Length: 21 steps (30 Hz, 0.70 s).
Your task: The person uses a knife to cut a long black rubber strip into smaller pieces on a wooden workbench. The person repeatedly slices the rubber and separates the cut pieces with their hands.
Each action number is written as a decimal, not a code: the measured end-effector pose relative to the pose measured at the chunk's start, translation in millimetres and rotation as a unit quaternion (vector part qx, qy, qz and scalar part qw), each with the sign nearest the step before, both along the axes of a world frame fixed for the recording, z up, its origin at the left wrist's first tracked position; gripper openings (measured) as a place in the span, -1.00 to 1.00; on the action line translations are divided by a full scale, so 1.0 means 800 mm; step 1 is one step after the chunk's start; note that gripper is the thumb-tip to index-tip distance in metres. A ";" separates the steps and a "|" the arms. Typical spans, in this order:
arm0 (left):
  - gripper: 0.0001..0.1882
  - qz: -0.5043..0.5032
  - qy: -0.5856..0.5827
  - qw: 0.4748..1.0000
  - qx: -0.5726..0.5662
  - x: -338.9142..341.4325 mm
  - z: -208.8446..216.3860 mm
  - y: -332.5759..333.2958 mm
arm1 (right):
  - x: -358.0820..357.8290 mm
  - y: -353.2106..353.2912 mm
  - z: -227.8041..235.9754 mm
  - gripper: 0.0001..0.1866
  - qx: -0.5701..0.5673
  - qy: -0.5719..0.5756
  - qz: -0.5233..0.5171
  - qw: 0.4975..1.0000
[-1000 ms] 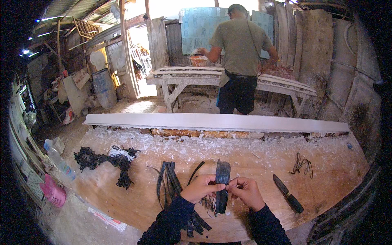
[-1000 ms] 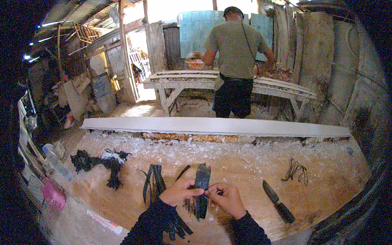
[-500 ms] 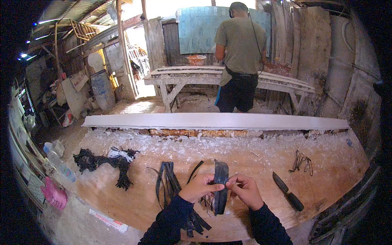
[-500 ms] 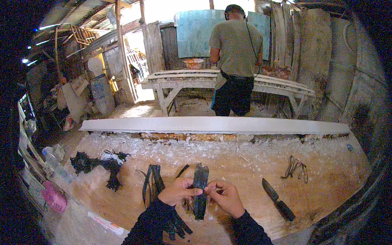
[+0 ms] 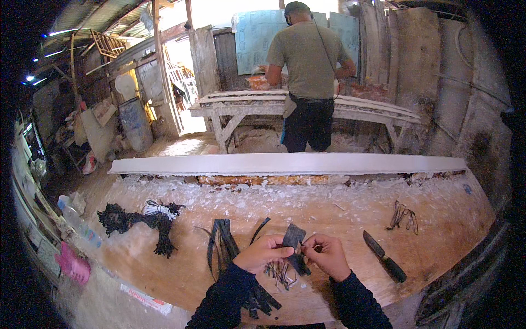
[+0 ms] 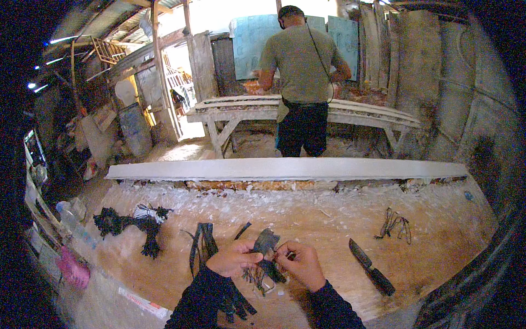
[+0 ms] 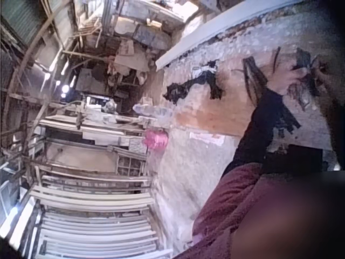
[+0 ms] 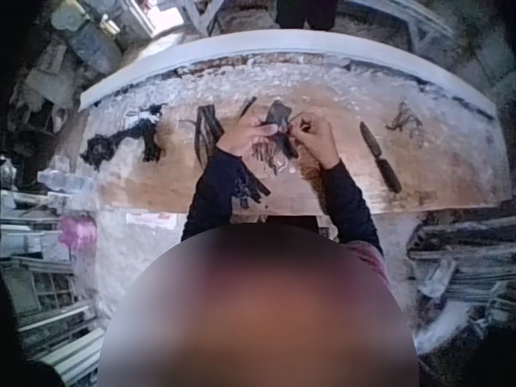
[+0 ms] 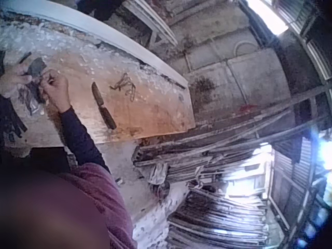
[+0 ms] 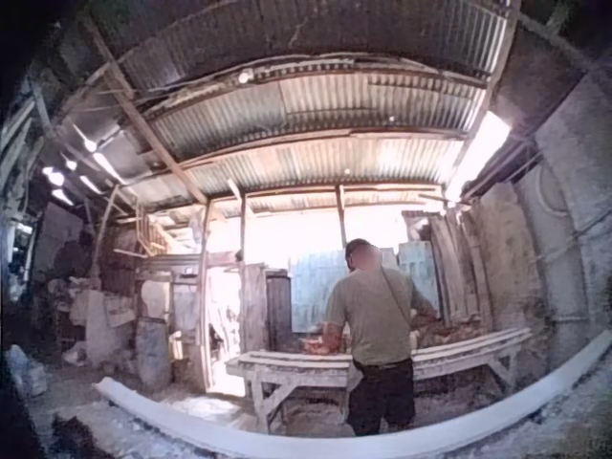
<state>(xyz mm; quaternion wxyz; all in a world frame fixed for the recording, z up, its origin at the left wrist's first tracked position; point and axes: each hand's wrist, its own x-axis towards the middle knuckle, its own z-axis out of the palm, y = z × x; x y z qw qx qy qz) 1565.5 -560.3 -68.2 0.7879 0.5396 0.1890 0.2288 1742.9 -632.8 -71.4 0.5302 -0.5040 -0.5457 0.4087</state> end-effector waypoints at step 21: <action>-0.80 0.149 -0.431 0.855 0.247 -0.194 0.154 -0.043 | 0.073 0.016 -0.027 -0.76 -0.112 -0.362 -0.026 0.925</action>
